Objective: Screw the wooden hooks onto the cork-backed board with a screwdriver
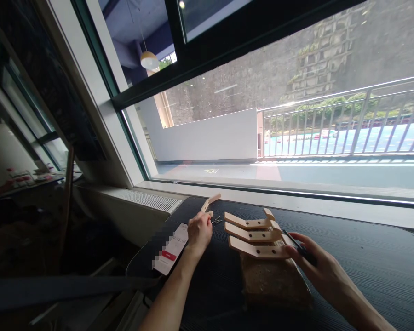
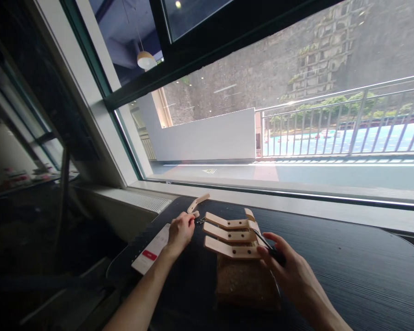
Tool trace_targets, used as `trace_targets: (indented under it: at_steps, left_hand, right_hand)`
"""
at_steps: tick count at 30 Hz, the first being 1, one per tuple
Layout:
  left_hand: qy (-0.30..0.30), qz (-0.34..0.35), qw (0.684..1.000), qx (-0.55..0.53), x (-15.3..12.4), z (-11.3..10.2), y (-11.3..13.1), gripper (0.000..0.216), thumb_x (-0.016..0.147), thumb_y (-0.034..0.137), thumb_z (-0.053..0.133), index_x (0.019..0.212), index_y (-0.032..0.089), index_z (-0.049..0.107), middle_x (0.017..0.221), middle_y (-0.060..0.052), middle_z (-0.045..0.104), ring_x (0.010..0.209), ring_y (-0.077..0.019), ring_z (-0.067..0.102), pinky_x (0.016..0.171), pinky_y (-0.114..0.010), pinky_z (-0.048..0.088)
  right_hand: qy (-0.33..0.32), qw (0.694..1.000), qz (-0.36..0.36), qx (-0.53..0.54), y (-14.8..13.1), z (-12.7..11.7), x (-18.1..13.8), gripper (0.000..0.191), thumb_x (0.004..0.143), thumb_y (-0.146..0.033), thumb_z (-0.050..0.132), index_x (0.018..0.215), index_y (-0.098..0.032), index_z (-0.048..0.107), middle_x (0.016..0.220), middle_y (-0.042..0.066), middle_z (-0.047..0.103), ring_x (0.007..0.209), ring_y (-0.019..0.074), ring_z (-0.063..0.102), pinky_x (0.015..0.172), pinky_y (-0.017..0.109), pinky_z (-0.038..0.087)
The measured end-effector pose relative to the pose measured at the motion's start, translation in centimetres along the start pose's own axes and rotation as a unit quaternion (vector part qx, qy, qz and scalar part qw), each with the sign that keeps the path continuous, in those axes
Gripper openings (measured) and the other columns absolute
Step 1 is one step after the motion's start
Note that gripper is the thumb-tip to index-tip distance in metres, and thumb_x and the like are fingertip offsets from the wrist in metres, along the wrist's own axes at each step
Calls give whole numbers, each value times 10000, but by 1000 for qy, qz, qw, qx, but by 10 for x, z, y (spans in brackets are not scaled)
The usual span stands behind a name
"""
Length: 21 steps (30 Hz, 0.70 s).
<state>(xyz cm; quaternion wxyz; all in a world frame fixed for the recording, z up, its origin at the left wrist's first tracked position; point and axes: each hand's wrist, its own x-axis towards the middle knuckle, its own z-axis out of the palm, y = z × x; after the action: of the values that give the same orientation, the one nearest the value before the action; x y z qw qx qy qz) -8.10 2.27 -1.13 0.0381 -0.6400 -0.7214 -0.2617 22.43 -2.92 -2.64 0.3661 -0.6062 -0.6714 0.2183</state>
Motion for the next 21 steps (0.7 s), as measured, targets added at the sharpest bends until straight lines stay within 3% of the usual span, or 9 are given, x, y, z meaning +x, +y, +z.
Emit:
trace_targets:
  at_steps: [9, 16, 21]
  left_hand:
    - [-75, 2, 994, 82, 9, 18, 4, 169, 845, 220, 496, 895, 184, 653, 1014, -84, 630, 945, -206, 586, 842, -316, 410]
    - [-73, -3, 994, 77, 10, 22, 4, 198, 870, 221, 452, 843, 172, 642, 963, -82, 640, 926, -203, 588, 833, -310, 406]
    - [-53, -8, 998, 42, 8, 19, 0, 173, 859, 182, 465, 812, 163, 631, 950, -96, 640, 946, -219, 585, 840, -328, 403]
  right_hand:
    - [19, 1000, -6, -2, 1, -4, 1, 586, 752, -623, 501, 1172, -225, 591, 917, 86, 711, 831, 262, 656, 661, 324, 514]
    - [10, 1000, 4, 6, -6, -8, -1, 617, 748, -644, 491, 1181, -214, 577, 863, 69, 703, 767, 242, 648, 630, 307, 501]
    - [14, 1000, 6, 17, -2, -7, -1, 614, 756, -644, 482, 1197, -225, 569, 909, 88, 692, 850, 268, 634, 668, 337, 498]
